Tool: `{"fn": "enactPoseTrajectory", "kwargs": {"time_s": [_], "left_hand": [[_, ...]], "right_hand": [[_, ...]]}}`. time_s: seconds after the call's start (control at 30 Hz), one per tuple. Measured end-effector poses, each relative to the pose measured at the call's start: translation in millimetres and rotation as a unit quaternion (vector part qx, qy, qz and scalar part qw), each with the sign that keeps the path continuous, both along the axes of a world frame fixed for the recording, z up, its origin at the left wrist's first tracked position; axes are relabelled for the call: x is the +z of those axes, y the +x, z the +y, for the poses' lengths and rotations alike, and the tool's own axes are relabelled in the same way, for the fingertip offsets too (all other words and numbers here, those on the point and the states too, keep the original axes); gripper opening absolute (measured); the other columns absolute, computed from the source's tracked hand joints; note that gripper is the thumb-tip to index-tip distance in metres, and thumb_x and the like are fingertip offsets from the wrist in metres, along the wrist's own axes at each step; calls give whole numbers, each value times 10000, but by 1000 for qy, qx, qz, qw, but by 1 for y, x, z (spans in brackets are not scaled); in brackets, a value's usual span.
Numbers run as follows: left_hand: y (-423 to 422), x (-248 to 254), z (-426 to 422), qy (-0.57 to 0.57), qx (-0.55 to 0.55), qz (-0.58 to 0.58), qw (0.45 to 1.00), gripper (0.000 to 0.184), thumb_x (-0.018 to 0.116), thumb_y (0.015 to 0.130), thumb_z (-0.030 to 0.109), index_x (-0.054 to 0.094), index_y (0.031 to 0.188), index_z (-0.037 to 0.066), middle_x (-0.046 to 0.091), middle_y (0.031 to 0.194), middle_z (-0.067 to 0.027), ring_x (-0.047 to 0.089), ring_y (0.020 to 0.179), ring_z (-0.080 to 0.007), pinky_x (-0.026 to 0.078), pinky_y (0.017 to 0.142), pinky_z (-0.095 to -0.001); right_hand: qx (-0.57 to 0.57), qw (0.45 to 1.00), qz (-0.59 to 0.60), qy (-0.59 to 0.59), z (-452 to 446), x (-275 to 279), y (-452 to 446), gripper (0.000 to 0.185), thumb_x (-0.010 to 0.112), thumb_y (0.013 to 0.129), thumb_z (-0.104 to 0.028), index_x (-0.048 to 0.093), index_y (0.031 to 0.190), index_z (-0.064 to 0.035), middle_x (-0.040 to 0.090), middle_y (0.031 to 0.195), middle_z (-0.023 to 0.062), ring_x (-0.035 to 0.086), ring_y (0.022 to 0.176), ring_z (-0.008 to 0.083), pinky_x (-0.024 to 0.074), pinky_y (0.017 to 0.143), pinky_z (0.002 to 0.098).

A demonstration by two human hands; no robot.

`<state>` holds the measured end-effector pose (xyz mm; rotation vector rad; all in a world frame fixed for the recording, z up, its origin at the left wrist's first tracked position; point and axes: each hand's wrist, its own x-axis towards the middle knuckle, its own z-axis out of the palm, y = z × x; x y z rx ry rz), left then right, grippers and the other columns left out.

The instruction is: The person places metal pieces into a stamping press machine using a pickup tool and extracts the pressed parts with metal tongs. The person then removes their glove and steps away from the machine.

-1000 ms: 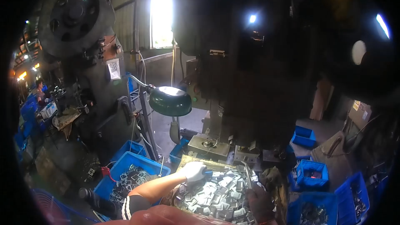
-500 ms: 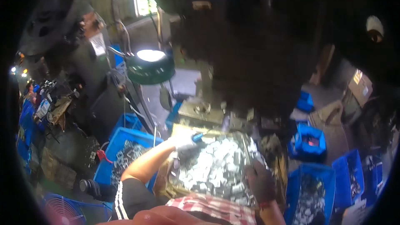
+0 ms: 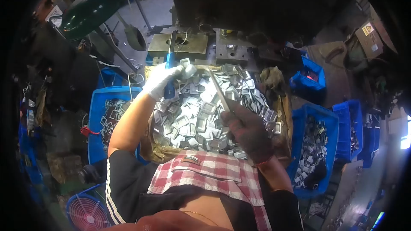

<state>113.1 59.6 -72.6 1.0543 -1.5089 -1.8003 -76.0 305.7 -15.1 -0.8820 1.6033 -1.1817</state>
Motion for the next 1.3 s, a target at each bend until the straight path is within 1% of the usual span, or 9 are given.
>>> {"fn": "enactPoseTrajectory", "kwargs": {"time_s": [0.2,0.27,0.53,0.8,0.9,1.0,1.13,1.27,1.3], "left_hand": [[-15,12,10,108,-44,68,991,227,727,895,222,675,1001,28,627,745,-21,523,584,-81,413,553,-221],[-16,1,6,81,-68,51,993,240,722,898,237,672,1007,29,621,751,-10,534,622,-80,416,564,-219],[-20,18,4,-65,-111,-27,991,356,670,845,184,601,1147,10,709,921,-90,685,871,-154,505,726,-277],[-21,23,-7,-139,-196,-65,968,402,711,869,204,643,1212,6,708,934,-86,628,884,-111,505,802,-311],[-29,24,-29,-267,-217,-264,901,419,714,909,311,631,1173,-4,690,912,-106,628,866,-120,508,782,-322],[-52,41,-44,-429,-214,-403,780,487,644,932,460,605,1095,2,696,989,-205,682,929,-346,523,819,-442],[-103,78,-52,-437,-299,-475,703,394,650,912,362,673,1057,-3,697,1042,-244,675,993,-405,533,865,-460],[-124,66,-61,-412,-255,-497,720,308,599,909,251,738,1048,14,715,1031,-237,709,981,-352,566,830,-432],[-116,51,-59,-455,-139,-435,765,286,600,905,236,734,979,-5,718,994,-239,717,945,-348,570,815,-430]], "right_hand": [[42,998,45,14,-4,4,-1,410,590,994,-128,566,1394,-41,686,878,37,566,609,55,465,545,227],[37,999,26,-4,-2,-4,-3,400,530,1003,-44,566,1401,-55,681,903,40,557,570,46,449,506,200],[44,997,69,8,4,-9,-4,405,607,996,-118,568,1390,-30,704,911,33,532,601,39,450,534,213],[39,997,65,30,6,-4,-6,387,645,980,-183,612,1340,-44,715,873,55,581,643,60,486,578,266],[-14,997,66,47,10,-5,-20,388,649,962,-143,616,1338,-54,714,862,51,580,618,62,485,551,261],[-94,984,128,78,10,13,-31,351,624,952,-111,640,1299,-63,709,840,48,570,575,65,459,506,246],[-170,960,221,-1,-5,5,-43,265,586,959,-124,682,1200,-72,688,801,55,536,515,60,404,447,232],[-173,965,195,-16,-39,9,-42,268,597,954,-156,678,1201,-92,664,800,35,542,533,60,397,445,234],[-167,965,203,-17,-45,8,-42,255,602,951,-168,681,1181,-93,660,798,39,561,562,76,413,472,251]]}}
